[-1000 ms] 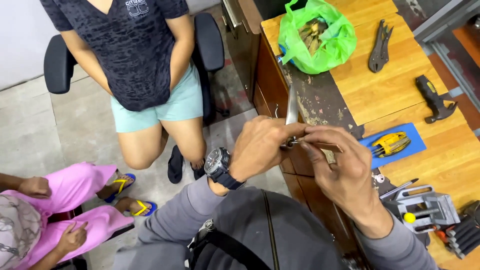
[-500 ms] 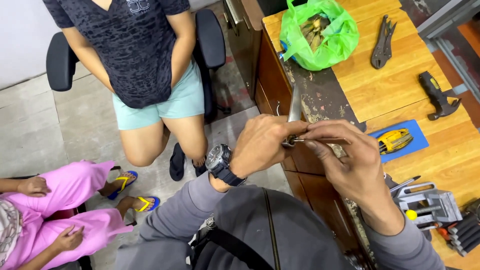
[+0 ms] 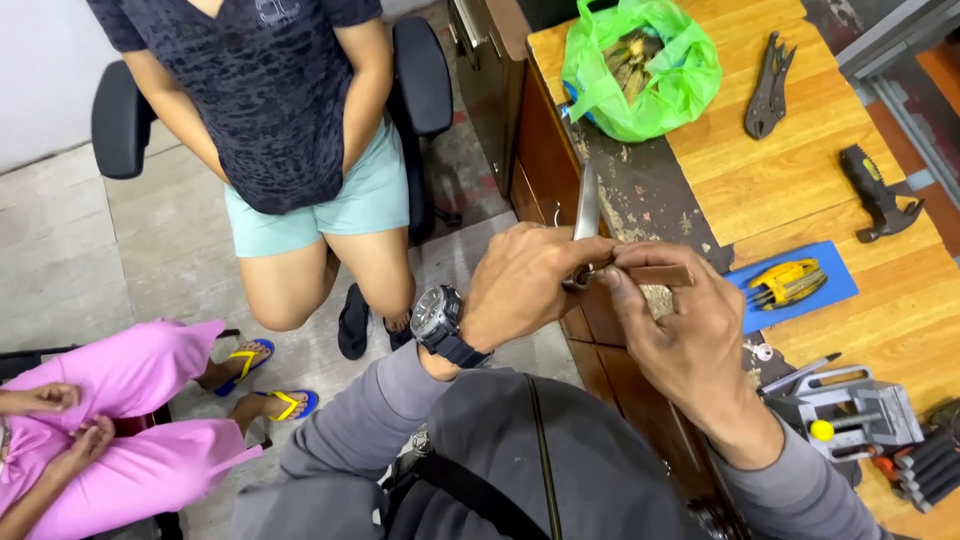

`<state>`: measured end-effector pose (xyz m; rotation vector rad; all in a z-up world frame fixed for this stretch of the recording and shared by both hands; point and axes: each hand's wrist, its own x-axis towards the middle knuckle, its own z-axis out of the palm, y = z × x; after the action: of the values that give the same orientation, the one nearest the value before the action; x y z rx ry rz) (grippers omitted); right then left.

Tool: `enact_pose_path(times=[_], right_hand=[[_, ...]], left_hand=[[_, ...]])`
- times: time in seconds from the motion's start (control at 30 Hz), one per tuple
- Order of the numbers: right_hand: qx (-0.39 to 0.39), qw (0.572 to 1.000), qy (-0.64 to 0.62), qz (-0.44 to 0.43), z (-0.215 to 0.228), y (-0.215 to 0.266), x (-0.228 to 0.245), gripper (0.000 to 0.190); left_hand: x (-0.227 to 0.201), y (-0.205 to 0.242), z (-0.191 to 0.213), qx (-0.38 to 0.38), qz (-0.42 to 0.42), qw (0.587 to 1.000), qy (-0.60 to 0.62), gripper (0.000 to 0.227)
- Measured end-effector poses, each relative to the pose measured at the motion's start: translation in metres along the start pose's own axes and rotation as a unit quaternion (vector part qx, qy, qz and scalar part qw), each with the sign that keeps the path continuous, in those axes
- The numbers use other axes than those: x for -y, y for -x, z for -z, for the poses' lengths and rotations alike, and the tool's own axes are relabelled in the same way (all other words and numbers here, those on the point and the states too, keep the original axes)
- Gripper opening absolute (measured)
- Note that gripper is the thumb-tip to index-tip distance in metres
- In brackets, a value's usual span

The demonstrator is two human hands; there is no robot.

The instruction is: Shaping a thin metal wire on a bench grinder and then using it as a pick to manipulate a lock cylinder.

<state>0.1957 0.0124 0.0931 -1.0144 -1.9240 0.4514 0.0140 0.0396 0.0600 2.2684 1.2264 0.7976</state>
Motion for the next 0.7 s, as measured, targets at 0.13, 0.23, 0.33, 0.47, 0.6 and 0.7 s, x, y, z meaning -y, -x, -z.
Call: enact_pose_path(times=[0.13, 0.23, 0.33, 0.47, 0.6, 0.7], right_hand=[[-0.004, 1.0, 0.006, 0.009, 0.001, 0.004, -0.005, 0.008], [-0.002, 1.0, 0.006, 0.015, 0.002, 0.007, -0.004, 0.009], [-0.004, 0.999, 0.002, 0.032, 0.002, 0.005, -0.004, 0.011], [-0.004, 0.998, 0.021, 0.061, 0.004, 0.008, -0.006, 0.012], [-0.001, 0.997, 0.023, 0.071, 0.003, 0.011, -0.012, 0.012], [-0.003, 0.999, -0.001, 0.035, 0.002, 0.011, -0.014, 0.013]], left_hand=[[-0.002, 0.002, 0.004, -0.009, -0.025, 1.0, -0.002, 0.048], [-0.009, 0.004, 0.009, -0.01, -0.031, 0.999, 0.0, 0.051], [-0.008, 0.002, 0.008, -0.012, -0.039, 0.999, -0.003, 0.054], [-0.009, 0.004, 0.005, -0.005, -0.046, 0.999, 0.001, 0.056], [-0.006, 0.003, -0.001, -0.003, -0.051, 0.999, -0.01, 0.053], [-0.008, 0.003, -0.002, 0.003, -0.043, 0.999, 0.024, 0.055]])
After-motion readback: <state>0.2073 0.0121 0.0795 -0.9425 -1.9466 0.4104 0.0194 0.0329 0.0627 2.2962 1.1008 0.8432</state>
